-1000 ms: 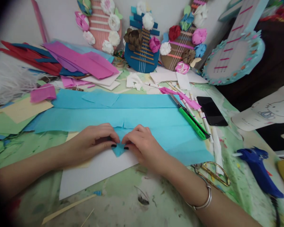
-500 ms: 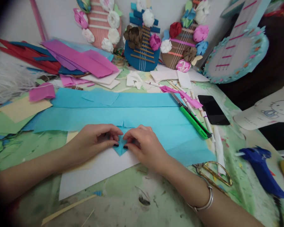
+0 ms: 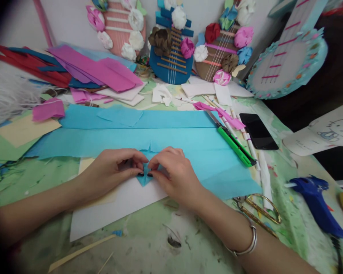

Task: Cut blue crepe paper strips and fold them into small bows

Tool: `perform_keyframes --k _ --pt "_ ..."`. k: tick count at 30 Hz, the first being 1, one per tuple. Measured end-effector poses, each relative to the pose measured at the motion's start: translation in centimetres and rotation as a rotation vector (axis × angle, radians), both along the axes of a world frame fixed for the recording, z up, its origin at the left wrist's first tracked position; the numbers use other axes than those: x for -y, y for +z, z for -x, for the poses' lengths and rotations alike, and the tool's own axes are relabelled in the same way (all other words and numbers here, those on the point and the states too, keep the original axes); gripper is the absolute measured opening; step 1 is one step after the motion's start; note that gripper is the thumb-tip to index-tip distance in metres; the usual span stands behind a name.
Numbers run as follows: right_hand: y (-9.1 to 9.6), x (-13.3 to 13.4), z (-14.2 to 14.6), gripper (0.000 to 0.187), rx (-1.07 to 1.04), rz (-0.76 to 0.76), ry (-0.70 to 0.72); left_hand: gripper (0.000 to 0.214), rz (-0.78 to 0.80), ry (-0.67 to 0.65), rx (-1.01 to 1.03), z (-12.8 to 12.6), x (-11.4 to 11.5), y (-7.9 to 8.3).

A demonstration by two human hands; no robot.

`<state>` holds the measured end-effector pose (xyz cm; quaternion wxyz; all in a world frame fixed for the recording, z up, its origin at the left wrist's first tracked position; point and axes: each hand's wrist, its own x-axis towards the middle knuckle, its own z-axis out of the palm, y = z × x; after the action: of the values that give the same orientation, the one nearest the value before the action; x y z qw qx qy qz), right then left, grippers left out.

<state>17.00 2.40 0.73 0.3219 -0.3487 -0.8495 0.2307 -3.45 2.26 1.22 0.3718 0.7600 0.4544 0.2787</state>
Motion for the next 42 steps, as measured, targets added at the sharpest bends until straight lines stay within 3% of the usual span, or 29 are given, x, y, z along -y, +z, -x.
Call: perform_keyframes --k 12,27,36,42 --pt "-0.4 -0.2 0.4 0.011 0.043 0.130 -0.036 0.012 -0.041 -0.007 -0.073 -0.2 -0.1 0.2" --pt "-0.2 -0.4 0.4 0.010 0.042 0.119 -0.047 0.008 -0.135 0.008 -0.126 -0.1 -0.1 0.0" --pt "-0.4 -0.3 0.1 0.007 0.071 0.049 -0.086 0.014 -0.371 -0.133 -0.178 0.6 0.5 -0.5" --pt "-0.3 -0.5 0.0 0.010 0.091 0.099 -0.127 0.019 -0.352 -0.158 -0.183 1.0 0.4 -0.4"
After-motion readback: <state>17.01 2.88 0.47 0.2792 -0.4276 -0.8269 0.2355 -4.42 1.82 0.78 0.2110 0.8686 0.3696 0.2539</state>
